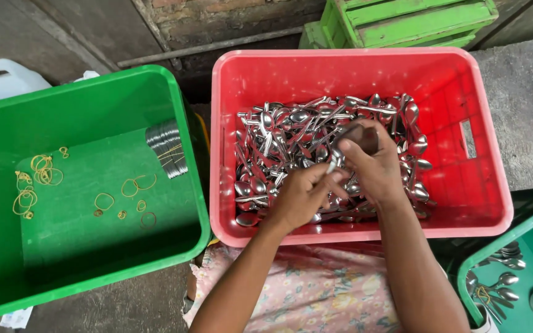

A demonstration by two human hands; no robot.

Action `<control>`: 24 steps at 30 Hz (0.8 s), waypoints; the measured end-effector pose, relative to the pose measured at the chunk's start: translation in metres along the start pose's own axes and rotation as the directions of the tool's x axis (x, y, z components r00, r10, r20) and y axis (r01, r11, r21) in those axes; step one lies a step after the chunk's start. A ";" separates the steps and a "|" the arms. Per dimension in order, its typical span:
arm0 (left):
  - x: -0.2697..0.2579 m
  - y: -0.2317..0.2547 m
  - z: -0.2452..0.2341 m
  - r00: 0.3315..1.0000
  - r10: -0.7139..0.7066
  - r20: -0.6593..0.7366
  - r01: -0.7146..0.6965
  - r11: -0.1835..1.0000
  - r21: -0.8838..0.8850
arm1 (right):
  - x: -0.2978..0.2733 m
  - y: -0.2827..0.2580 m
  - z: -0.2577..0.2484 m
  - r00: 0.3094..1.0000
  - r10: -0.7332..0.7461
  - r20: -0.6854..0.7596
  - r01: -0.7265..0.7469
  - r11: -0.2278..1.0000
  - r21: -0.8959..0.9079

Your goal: Bundling metal spoons into stacks using rubber bands

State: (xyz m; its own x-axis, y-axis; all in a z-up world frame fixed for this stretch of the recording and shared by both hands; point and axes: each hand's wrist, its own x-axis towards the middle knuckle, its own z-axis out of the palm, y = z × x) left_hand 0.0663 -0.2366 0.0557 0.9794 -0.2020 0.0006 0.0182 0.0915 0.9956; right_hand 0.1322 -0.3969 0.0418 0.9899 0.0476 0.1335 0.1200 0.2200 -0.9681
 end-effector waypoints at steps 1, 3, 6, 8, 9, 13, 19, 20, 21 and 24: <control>-0.004 0.001 0.002 1.000 0.005 0.002 -0.005 1.000 -0.004 | -0.001 0.001 0.001 0.999 0.034 -0.020 -0.035 0.996 -0.078; -0.008 0.004 0.003 1.000 0.008 0.002 -0.008 1.000 -0.006 | -0.001 -0.003 0.005 0.997 0.067 -0.042 -0.073 0.986 -0.153; -0.007 0.011 0.000 0.995 0.057 -0.087 -0.040 0.982 0.187 | 0.004 -0.019 0.006 0.997 0.046 -0.064 -0.043 0.997 0.057; -0.006 0.013 -0.002 0.988 0.042 -0.147 -0.019 0.987 0.157 | 0.008 -0.030 -0.006 0.989 0.067 -0.134 -0.021 0.948 0.316; -0.006 0.010 -0.005 0.989 0.040 -0.145 -0.017 0.988 0.156 | 0.010 -0.024 -0.016 0.988 0.068 -0.137 -0.022 0.949 0.316; -0.006 0.018 -0.007 0.997 0.036 -0.074 -0.011 0.953 0.302 | 0.010 -0.004 -0.031 0.992 0.122 -0.035 -0.109 0.959 0.263; 0.018 0.035 -0.008 0.992 0.025 0.127 -0.076 0.907 0.414 | 0.010 -0.010 -0.019 0.996 0.054 0.075 -0.068 0.978 0.199; 0.025 0.030 -0.012 0.997 0.025 0.075 -0.056 0.889 0.455 | 0.017 -0.013 -0.023 1.000 0.009 0.013 -0.012 0.964 0.265; 0.035 0.024 -0.017 0.997 0.019 0.073 -0.050 0.888 0.458 | 0.020 -0.015 -0.034 1.000 0.014 0.013 -0.017 0.963 0.270; 0.071 -0.012 -0.024 0.990 0.041 -0.134 0.071 0.680 0.730 | 0.026 -0.032 -0.055 0.980 0.014 -0.200 0.039 0.966 0.255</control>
State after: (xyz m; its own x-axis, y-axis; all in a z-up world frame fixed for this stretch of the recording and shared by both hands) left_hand 0.1401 -0.2281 0.0416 0.9974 -0.0654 0.0289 -0.0651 -0.6637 0.7452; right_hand 0.1579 -0.4565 0.0644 0.9865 -0.1454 0.0751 0.1349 0.4626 -0.8762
